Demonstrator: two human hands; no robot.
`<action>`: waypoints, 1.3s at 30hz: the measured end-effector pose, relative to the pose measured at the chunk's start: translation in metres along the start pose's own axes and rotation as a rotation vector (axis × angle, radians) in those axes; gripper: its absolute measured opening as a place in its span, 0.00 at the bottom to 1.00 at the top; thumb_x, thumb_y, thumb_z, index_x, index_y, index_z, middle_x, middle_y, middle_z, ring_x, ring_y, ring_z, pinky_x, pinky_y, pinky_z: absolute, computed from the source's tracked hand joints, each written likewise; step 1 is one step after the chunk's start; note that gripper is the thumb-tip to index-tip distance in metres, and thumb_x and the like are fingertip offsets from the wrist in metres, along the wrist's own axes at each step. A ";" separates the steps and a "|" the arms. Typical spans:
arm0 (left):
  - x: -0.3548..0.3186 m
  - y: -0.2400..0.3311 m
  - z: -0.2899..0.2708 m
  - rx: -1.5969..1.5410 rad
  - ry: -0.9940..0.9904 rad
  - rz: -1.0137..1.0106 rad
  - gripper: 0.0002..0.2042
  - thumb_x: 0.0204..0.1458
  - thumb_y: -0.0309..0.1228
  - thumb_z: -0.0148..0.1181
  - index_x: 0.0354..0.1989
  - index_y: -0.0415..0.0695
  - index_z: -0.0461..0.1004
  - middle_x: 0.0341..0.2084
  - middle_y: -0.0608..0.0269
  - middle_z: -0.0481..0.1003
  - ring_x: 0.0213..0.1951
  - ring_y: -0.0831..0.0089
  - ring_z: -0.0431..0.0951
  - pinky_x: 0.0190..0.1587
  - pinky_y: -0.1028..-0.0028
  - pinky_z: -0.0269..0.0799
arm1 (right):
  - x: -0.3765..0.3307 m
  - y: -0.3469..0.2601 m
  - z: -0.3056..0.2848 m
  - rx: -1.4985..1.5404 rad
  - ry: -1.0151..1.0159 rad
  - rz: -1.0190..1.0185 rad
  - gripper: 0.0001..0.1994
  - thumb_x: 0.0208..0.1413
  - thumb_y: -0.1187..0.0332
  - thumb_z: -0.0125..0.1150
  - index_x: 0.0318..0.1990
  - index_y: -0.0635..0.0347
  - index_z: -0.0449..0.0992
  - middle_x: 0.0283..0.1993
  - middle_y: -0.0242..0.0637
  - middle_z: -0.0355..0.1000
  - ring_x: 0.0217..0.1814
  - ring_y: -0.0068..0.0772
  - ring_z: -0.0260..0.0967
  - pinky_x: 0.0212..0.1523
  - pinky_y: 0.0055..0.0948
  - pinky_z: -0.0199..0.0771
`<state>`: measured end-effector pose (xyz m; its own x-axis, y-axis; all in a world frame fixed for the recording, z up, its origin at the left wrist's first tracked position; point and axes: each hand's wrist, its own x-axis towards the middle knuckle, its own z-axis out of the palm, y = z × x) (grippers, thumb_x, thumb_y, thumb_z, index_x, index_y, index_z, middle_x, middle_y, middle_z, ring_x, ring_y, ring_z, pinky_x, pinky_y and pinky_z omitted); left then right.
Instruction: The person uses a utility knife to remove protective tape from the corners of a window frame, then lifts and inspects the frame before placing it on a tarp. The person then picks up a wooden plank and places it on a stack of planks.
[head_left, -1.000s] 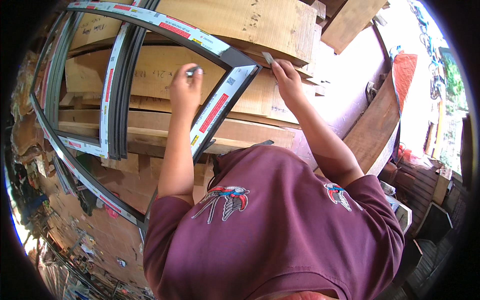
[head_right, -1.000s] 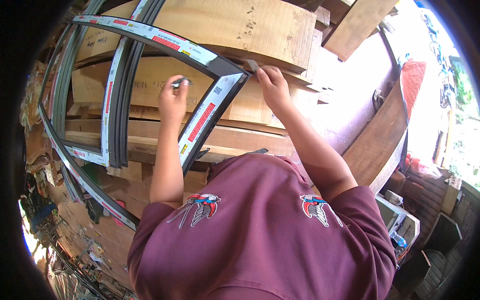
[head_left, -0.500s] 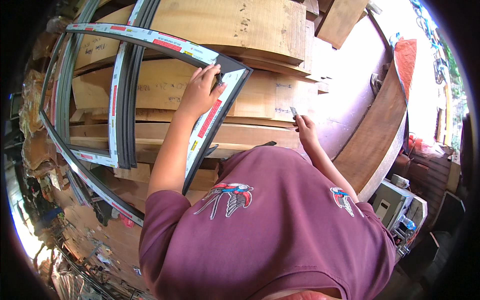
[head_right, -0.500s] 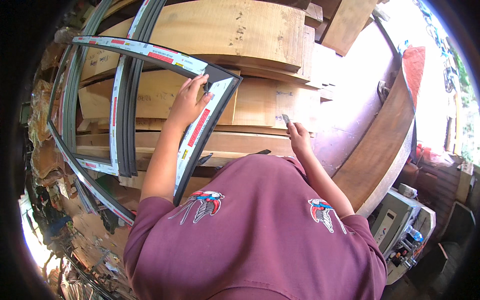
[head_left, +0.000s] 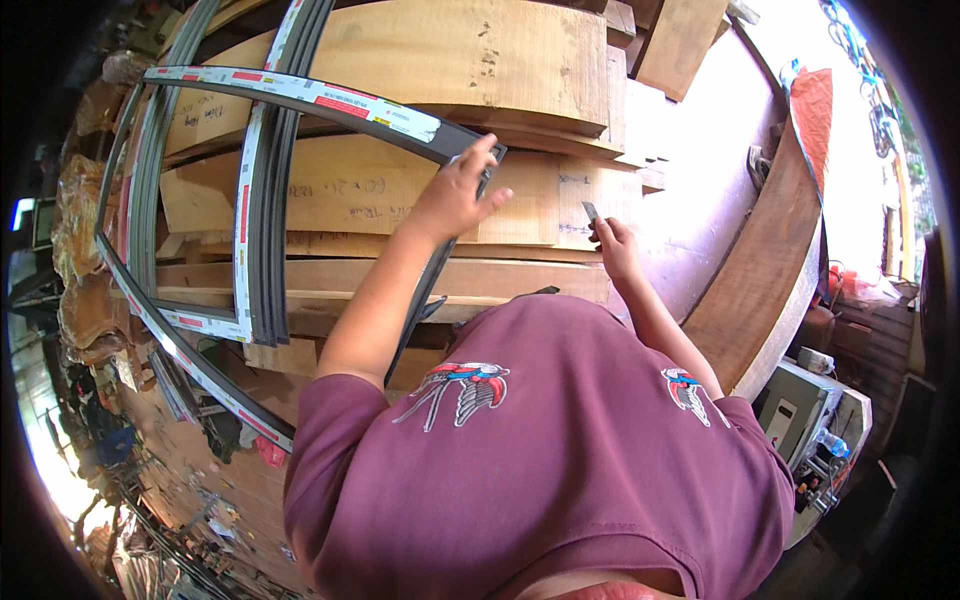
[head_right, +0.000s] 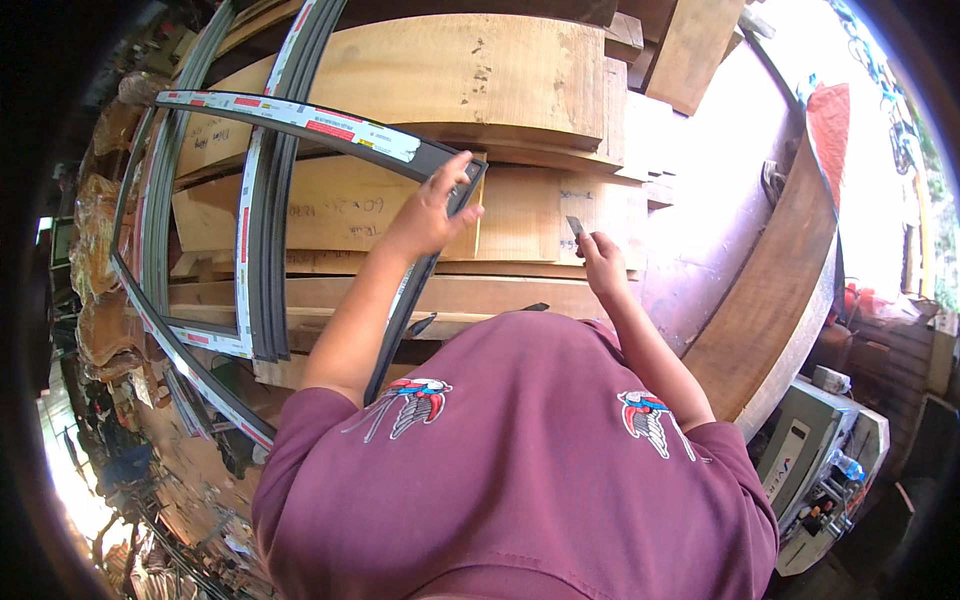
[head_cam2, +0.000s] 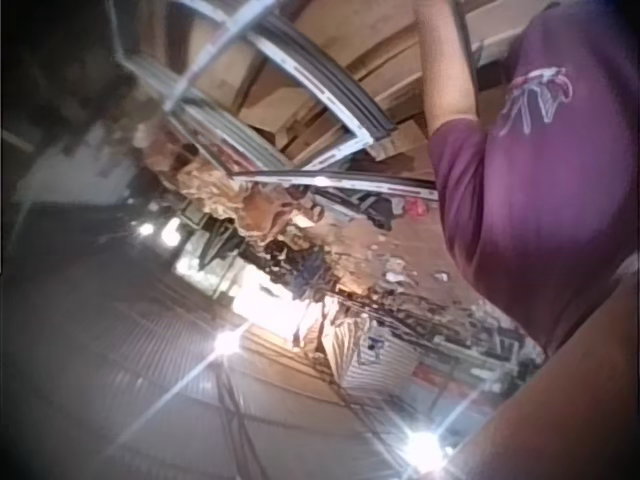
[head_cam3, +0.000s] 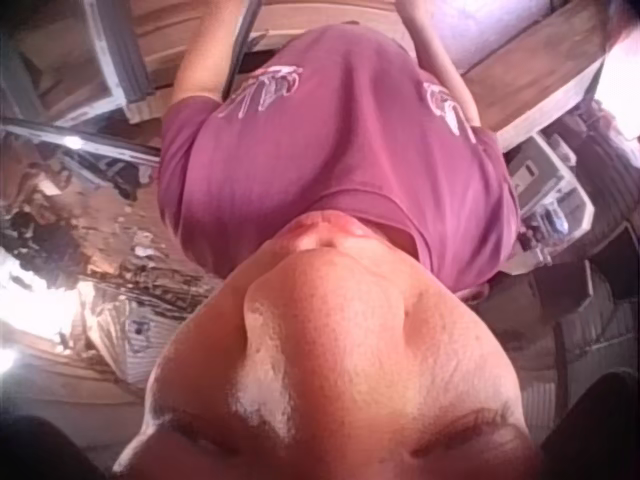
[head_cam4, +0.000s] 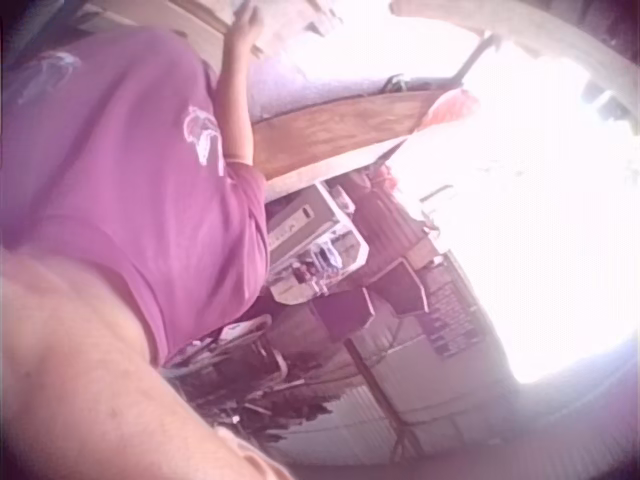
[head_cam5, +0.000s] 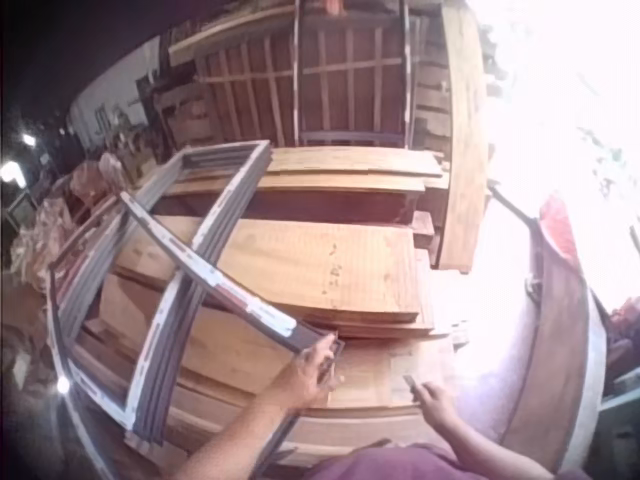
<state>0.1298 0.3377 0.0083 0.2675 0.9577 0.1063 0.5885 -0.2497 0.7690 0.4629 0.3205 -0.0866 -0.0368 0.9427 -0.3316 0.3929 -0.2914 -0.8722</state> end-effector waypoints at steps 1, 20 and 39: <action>-0.002 0.000 0.009 0.110 0.102 0.157 0.32 0.59 0.48 0.61 0.65 0.42 0.60 0.55 0.48 0.73 0.57 0.48 0.74 0.58 0.60 0.73 | 0.003 0.008 0.001 0.005 0.005 -0.014 0.18 0.70 0.58 0.52 0.40 0.66 0.79 0.30 0.34 0.76 0.34 0.22 0.71 0.36 0.25 0.70; -0.074 -0.003 0.110 0.159 0.037 -0.417 0.16 0.60 0.43 0.60 0.31 0.41 0.76 0.27 0.48 0.79 0.31 0.49 0.80 0.34 0.55 0.74 | -0.020 0.002 0.002 -0.087 -0.059 -0.002 0.20 0.69 0.58 0.53 0.35 0.69 0.76 0.29 0.37 0.75 0.32 0.25 0.67 0.36 0.29 0.68; 0.010 -0.005 0.016 0.568 0.319 0.036 0.17 0.49 0.30 0.67 0.50 0.51 0.79 0.51 0.64 0.74 0.55 0.61 0.72 0.56 0.60 0.65 | -0.010 0.014 0.008 -0.109 -0.092 0.035 0.18 0.70 0.59 0.53 0.35 0.68 0.76 0.30 0.33 0.75 0.36 0.21 0.69 0.40 0.26 0.70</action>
<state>0.1420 0.3467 -0.0046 0.1064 0.9209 0.3751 0.9186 -0.2354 0.3174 0.4615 0.3057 -0.0984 -0.1036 0.9118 -0.3973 0.4929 -0.2999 -0.8168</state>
